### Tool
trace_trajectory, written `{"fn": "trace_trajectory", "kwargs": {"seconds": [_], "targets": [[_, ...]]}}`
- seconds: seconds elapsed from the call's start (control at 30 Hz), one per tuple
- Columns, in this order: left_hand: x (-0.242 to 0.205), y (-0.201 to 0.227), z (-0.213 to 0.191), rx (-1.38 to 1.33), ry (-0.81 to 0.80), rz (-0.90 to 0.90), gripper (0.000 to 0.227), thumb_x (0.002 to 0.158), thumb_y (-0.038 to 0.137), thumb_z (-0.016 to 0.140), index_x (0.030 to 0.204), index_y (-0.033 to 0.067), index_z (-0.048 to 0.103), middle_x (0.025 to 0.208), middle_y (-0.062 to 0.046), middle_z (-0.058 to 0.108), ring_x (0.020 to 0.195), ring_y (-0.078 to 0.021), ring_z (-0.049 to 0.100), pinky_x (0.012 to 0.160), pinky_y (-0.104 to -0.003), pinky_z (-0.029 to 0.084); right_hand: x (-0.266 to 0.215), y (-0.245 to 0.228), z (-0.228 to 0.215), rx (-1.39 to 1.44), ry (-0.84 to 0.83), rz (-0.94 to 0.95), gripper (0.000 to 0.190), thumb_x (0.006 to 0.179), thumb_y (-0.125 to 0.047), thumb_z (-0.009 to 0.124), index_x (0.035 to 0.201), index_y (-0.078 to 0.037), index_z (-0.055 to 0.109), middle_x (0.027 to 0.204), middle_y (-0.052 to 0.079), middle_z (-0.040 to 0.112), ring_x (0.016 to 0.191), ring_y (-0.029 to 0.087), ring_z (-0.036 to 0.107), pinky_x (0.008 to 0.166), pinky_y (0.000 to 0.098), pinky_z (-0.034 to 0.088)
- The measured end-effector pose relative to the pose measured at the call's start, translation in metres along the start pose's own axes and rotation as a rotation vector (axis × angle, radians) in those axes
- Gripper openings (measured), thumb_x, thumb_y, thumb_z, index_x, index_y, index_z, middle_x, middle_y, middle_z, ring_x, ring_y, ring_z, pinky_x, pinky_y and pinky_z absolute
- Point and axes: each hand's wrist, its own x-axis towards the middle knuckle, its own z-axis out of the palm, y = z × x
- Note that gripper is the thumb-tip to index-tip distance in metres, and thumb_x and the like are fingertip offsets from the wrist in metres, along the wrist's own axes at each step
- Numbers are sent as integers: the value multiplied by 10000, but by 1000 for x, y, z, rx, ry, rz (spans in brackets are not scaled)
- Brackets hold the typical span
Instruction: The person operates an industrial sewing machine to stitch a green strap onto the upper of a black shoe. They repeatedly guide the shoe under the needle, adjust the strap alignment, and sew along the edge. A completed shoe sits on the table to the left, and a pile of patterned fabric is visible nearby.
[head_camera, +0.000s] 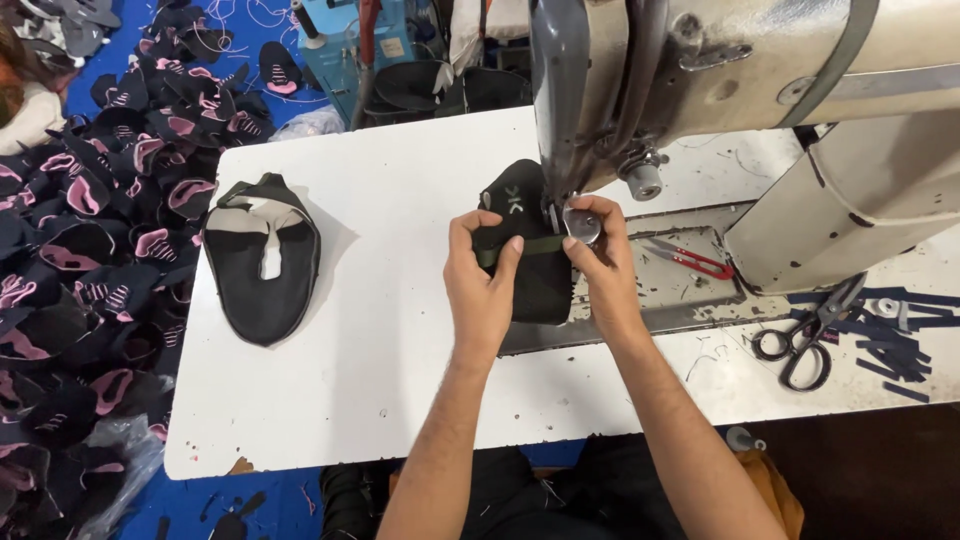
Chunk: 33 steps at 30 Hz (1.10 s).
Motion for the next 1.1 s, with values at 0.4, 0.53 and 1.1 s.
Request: {"fn": "trace_trajectory", "kwargs": {"seconds": [0.4,0.53,1.1], "targets": [[14,3,4,55,53,67,255,932,46,725,1142,36,580,1100,-81,661,1020,-223,653,926,-343,520,12,-58,-38,-457,17,321,411,947,-212,652,1342,-155,555,1213,35,675,1013,130,671,911,294,534],[15,3,6,63,68,78,260,938,55,726,1150,40,576,1106,-83,663,1019,-215,658,922,-340,527,6,-103,-137,-915,400,-626,360,986,-28,617,1338,26,569,1283,145,616,1174,223,593,1018,350,494],[9,-4,9,49,112,77,262,955,65,726,1171,32,582,1110,-84,666,1009,-202,668,905,-332,544,-19,-47,-270,-1177,454,-599,205,1100,142,470,1270,186,576,1209,288,710,1049,374,737,952,420,584]]}}
